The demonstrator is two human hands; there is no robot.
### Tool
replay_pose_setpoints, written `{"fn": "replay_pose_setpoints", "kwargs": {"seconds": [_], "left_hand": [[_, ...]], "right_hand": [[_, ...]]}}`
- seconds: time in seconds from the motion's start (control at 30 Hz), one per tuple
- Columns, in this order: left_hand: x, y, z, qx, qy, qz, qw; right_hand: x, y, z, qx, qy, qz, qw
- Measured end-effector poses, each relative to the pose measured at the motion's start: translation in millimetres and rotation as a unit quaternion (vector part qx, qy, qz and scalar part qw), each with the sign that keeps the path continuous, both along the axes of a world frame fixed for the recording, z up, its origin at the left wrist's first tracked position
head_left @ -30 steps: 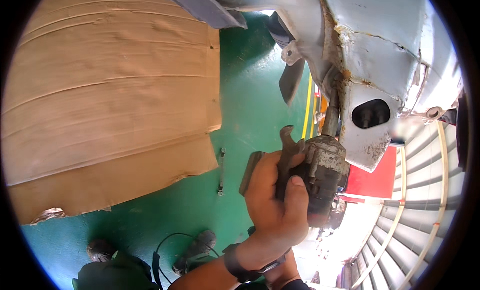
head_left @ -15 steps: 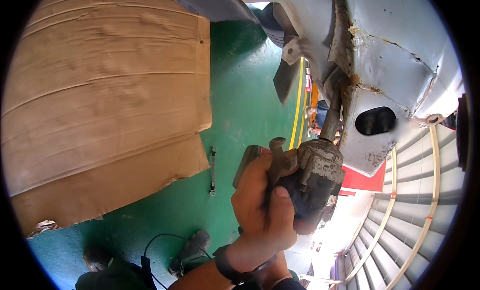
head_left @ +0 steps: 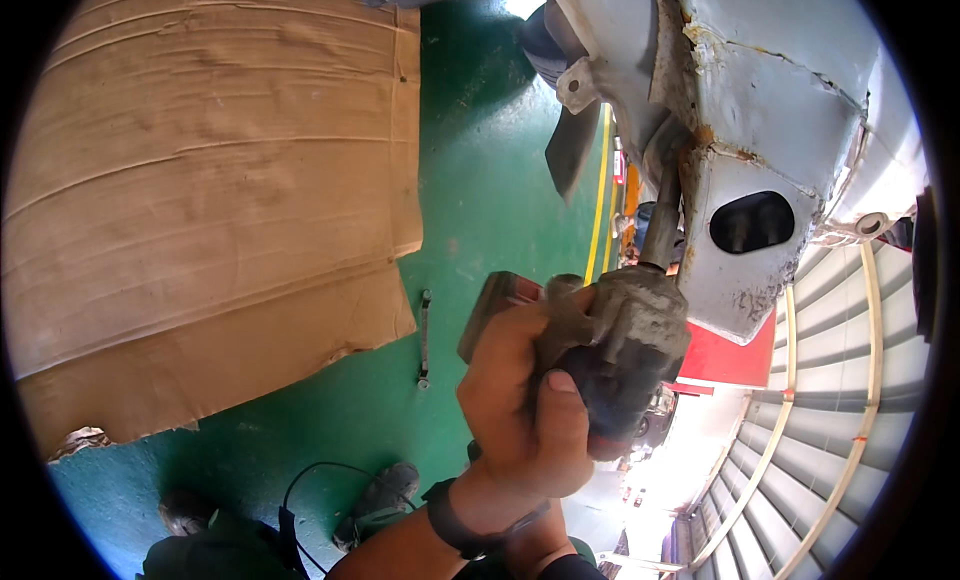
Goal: The person uses an impact wrench and pliers to remove bolts and a metal bracket from the rear frame of a damaged car, then handles a plastic bumper trim piece while working on the floor.
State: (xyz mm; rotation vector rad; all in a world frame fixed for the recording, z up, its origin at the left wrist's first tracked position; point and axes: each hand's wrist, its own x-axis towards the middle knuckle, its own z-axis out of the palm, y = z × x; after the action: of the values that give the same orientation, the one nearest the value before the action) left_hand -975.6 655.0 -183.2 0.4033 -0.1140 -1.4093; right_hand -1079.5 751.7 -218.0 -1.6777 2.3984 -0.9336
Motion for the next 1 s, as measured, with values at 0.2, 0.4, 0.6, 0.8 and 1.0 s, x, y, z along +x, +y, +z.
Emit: {"fn": "replay_pose_setpoints", "kwargs": {"seconds": [0.2,0.4,0.6,0.8,1.0], "left_hand": [[6,1,0,0.016,-0.016,-0.014,1.000],[12,4,-1,0.019,-0.055,-0.018,0.998],[8,10,5,0.041,-0.026,-0.025,0.998],[12,8,7,0.047,0.059,-0.071,0.995],[46,-33,-13,0.033,-0.018,-0.238,0.971]], "right_hand": [[0,-3,1,0.001,0.010,0.009,1.000],[3,-7,-1,-0.001,0.014,0.025,1.000],[4,-19,-3,-0.004,0.029,0.038,0.999],[5,-41,-2,-0.005,0.068,0.055,0.996],[9,-60,-5,0.018,0.033,0.048,0.998]]}}
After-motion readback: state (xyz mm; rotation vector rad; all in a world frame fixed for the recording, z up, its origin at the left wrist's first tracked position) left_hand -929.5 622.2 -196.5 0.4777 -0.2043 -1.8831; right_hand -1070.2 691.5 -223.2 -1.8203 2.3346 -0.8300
